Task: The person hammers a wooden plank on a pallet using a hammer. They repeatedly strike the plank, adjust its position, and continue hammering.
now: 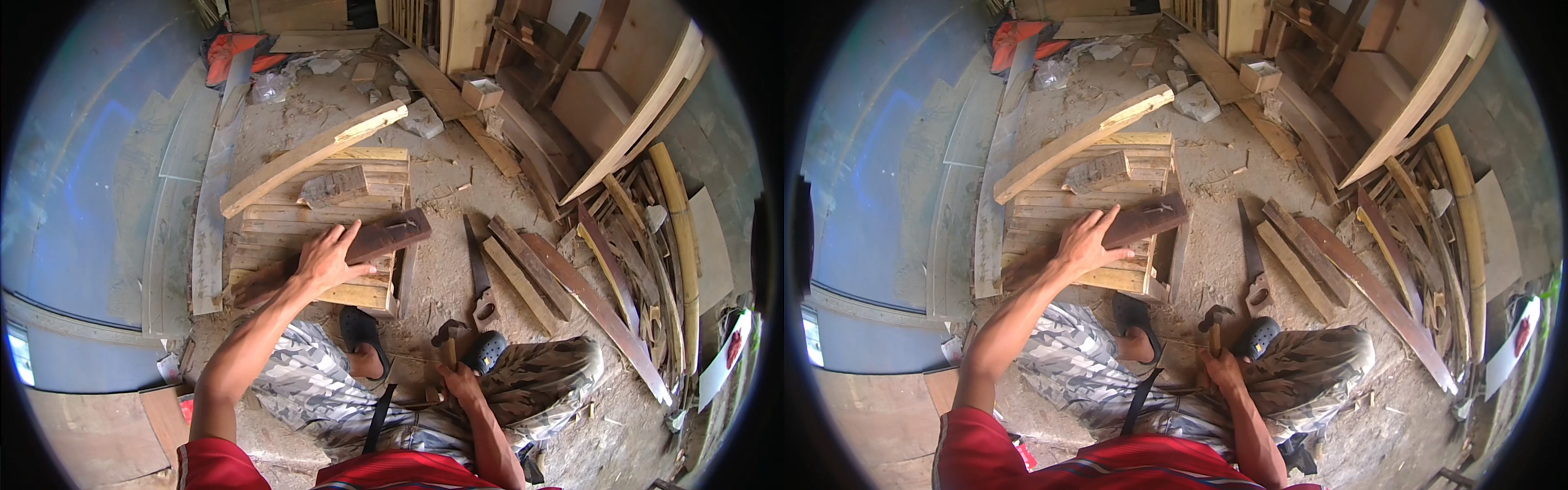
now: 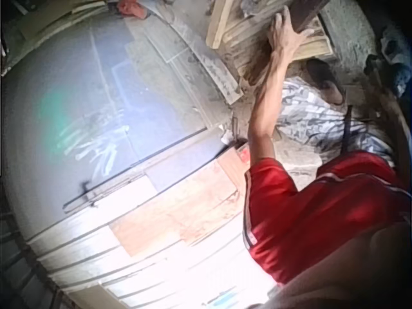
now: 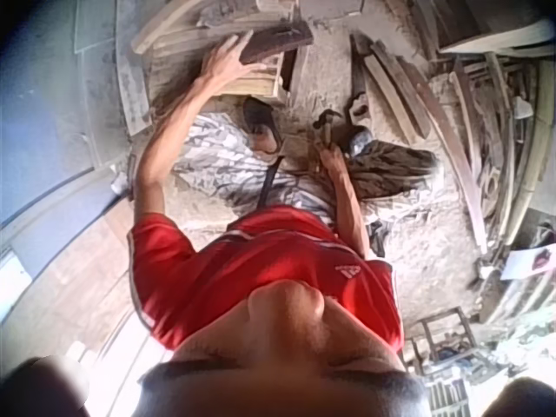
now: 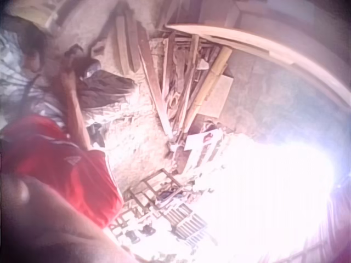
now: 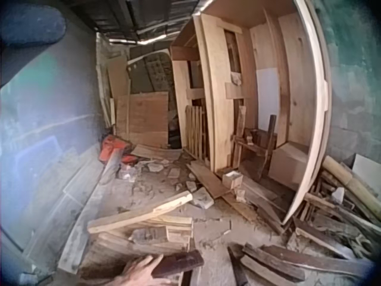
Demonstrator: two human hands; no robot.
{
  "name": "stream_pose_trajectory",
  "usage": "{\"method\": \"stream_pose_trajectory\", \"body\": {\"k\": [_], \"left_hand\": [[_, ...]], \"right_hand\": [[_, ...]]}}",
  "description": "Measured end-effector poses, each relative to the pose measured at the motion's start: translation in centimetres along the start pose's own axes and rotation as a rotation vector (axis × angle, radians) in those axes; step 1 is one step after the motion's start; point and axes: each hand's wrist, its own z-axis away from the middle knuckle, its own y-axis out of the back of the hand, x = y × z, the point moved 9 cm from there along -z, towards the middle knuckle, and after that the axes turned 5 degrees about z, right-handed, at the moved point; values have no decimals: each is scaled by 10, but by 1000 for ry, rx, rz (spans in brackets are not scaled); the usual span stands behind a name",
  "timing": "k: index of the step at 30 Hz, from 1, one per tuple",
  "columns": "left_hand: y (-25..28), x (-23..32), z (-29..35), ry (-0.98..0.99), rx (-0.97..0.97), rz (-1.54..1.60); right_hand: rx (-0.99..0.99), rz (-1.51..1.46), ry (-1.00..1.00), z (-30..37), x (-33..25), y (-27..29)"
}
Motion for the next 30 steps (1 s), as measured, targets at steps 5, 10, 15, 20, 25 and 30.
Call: {"method": "stream_pose_trajectory", "body": {"k": [5,10,15,20,25,30], "left_hand": [[-5,18,12,-110,-56,-31],[-7,18,20,-209,23,-56],[-3,27,18,-325,-7,-56],[11,30,17,-389,18,40],[31,-18,-25,-139,129,152],[57,-68,-66,107,292,37]], "right_hand": [[-13,-53,6,7,-12,1],[-38,-13,-29,15,-18,3],[-13,-54,-3,1,-3,1],[-22,-77,-22,17,-27,7],[-2,-266,-35,42,-61,25],[5,-278,81,63,-85,55]]}}
